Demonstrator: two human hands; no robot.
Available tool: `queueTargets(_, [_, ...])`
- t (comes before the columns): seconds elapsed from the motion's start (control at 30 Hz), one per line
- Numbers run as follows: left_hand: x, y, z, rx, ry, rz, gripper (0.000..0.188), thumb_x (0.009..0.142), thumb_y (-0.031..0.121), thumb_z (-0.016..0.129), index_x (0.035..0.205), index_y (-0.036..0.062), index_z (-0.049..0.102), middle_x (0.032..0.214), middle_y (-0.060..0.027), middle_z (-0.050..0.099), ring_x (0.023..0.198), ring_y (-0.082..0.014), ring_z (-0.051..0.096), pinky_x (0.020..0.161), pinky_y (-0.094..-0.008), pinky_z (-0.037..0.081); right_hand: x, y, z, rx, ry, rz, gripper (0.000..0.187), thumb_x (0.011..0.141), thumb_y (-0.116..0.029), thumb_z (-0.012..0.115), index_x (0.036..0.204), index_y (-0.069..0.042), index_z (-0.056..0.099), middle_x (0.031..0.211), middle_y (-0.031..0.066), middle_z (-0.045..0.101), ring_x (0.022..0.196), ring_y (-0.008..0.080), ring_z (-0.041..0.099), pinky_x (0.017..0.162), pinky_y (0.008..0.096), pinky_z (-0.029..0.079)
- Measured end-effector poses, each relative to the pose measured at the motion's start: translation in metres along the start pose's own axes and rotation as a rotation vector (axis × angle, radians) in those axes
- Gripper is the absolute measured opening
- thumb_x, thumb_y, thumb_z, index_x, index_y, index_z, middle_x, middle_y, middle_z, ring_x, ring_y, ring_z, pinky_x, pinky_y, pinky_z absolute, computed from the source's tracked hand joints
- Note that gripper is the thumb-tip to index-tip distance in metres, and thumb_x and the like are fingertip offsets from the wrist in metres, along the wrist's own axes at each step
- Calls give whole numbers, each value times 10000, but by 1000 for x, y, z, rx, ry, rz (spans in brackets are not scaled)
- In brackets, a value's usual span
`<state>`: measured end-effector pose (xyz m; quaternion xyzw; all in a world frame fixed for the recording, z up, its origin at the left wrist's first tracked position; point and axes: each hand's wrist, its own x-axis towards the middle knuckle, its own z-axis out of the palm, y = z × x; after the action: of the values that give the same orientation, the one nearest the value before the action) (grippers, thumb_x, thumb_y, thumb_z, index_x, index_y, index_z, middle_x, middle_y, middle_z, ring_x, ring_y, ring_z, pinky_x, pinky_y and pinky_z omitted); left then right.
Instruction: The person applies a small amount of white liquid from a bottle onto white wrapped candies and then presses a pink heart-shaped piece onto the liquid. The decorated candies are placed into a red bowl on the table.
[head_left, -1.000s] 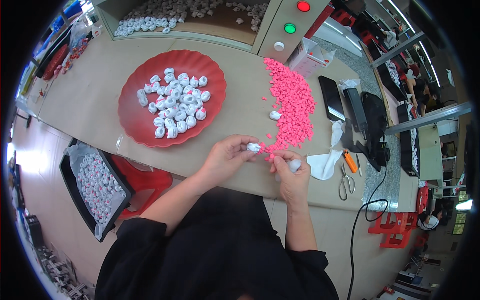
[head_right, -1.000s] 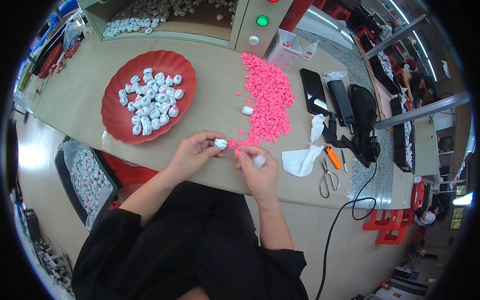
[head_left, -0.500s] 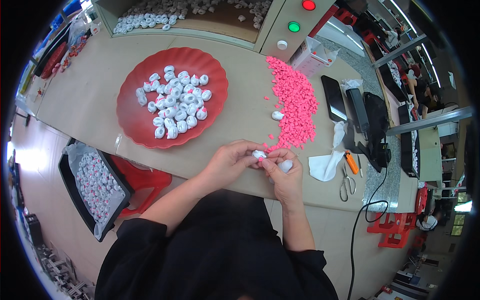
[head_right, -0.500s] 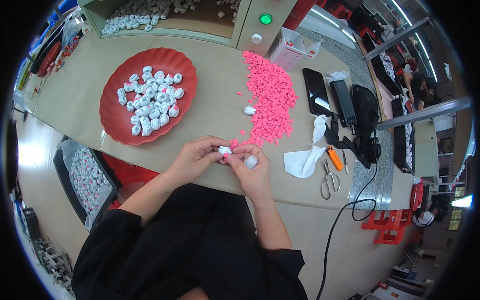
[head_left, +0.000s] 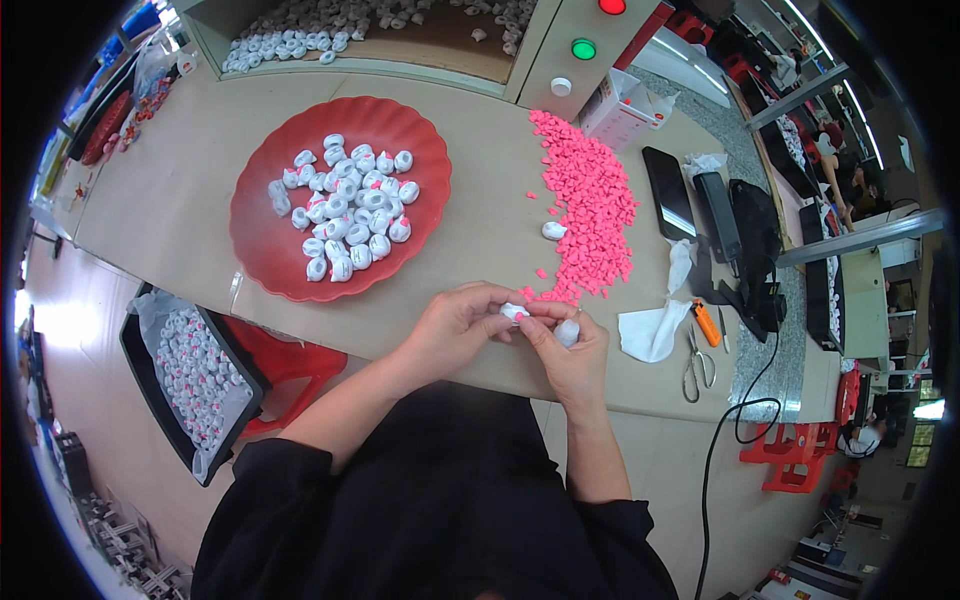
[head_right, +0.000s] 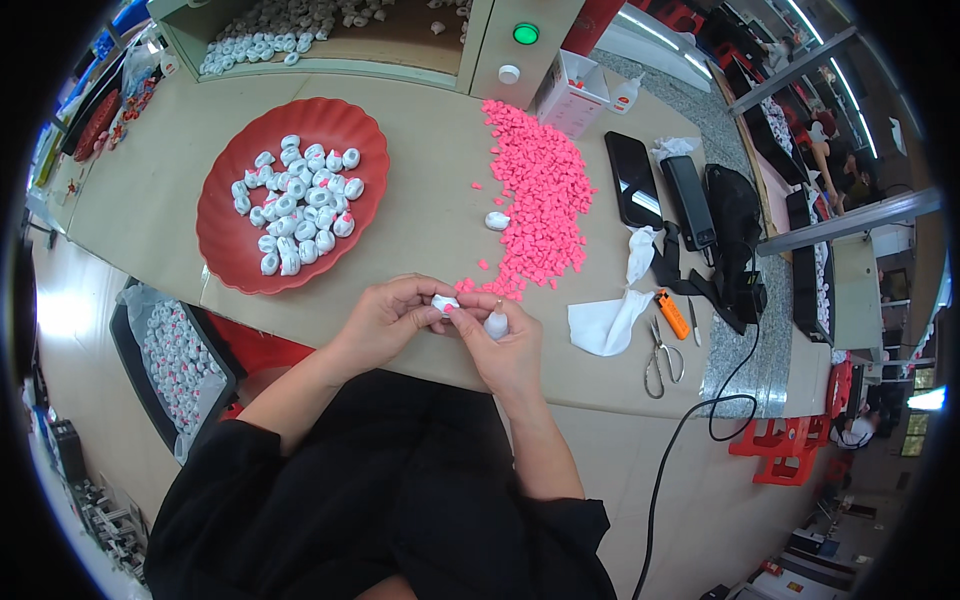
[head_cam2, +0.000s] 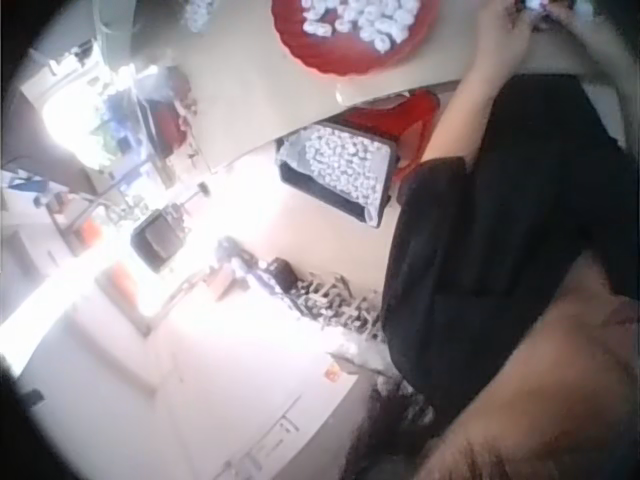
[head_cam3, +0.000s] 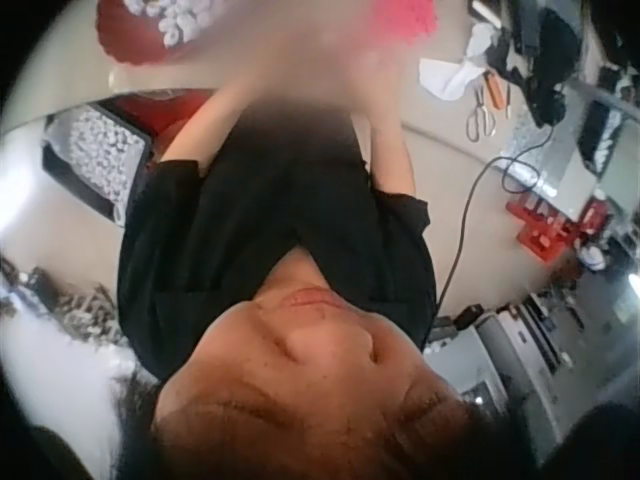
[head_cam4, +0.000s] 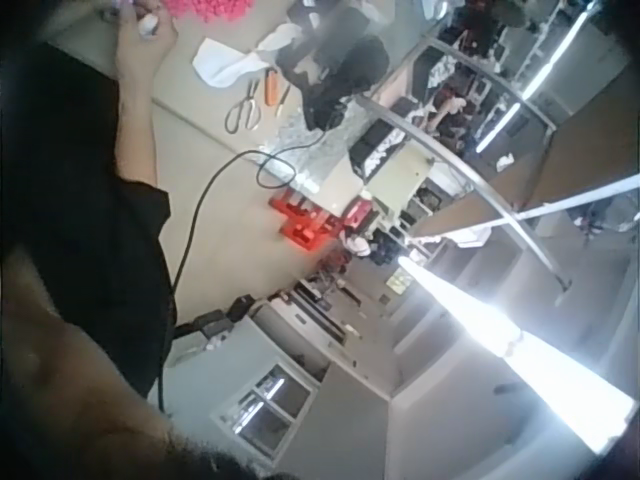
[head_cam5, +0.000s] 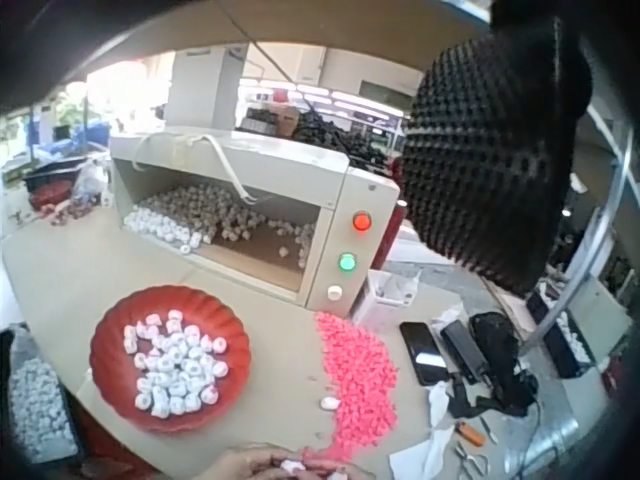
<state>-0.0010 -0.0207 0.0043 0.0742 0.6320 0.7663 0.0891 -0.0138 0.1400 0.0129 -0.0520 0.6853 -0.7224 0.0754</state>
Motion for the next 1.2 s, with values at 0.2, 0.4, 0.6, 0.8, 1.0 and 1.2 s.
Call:
queueTargets(0.2, [1, 2, -1, -133, 21, -18, 213, 873, 34, 523, 1065, -56, 542, 939, -89, 602, 800, -121, 588, 742, -242, 487, 3, -2, -2, -49, -38, -19, 140, 779, -23, 657, 906, 30, 626, 810, 61, 631, 750, 89, 581, 673, 213, 475])
queueTargets(0.4, [4, 3, -2, -212, 26, -77, 236, 869, 88, 559, 1050, -62, 551, 920, -91, 612, 789, -119, 592, 733, -241, 489, 5, 1, -3, -62, -61, -51, 138, 779, -20, 653, 909, 21, 628, 828, 51, 625, 749, 82, 575, 662, 210, 470])
queueTargets(0.6, [5, 1, 1, -213, 57, -105, 201, 861, 62, 560, 1022, -58, 555, 885, -80, 613, 766, -106, 588, 704, -230, 490, 5, 2, -2, -24, -53, -11, 107, 784, -19, 644, 886, 15, 634, 802, 29, 605, 736, 70, 558, 641, 201, 454])
queueTargets(0.8, [4, -3, 0, -133, 126, -89, 188, 858, 54, 560, 1015, -51, 563, 877, -78, 614, 725, -105, 590, 687, -229, 493, 5, 12, 7, -159, 2, -185, 90, 787, -14, 637, 872, 16, 636, 780, 26, 586, 716, 71, 541, 626, 205, 438])
queueTargets(1.0, [2, 2, -1, -221, 90, -81, 217, 855, 45, 560, 1047, -56, 556, 897, -92, 619, 764, -120, 603, 715, -235, 499, 3, 13, 7, 23, 0, -184, 96, 782, 11, 629, 877, 17, 637, 800, 46, 586, 713, 78, 528, 607, 210, 417])
queueTargets(1.2, [2, 2, 0, -227, 79, -70, 215, 851, 19, 548, 1047, -70, 550, 924, -108, 617, 786, -125, 605, 730, -239, 500, 2, 16, 3, -61, -16, -272, 116, 769, 33, 622, 883, 15, 630, 793, 51, 585, 705, 95, 534, 613, 216, 419])
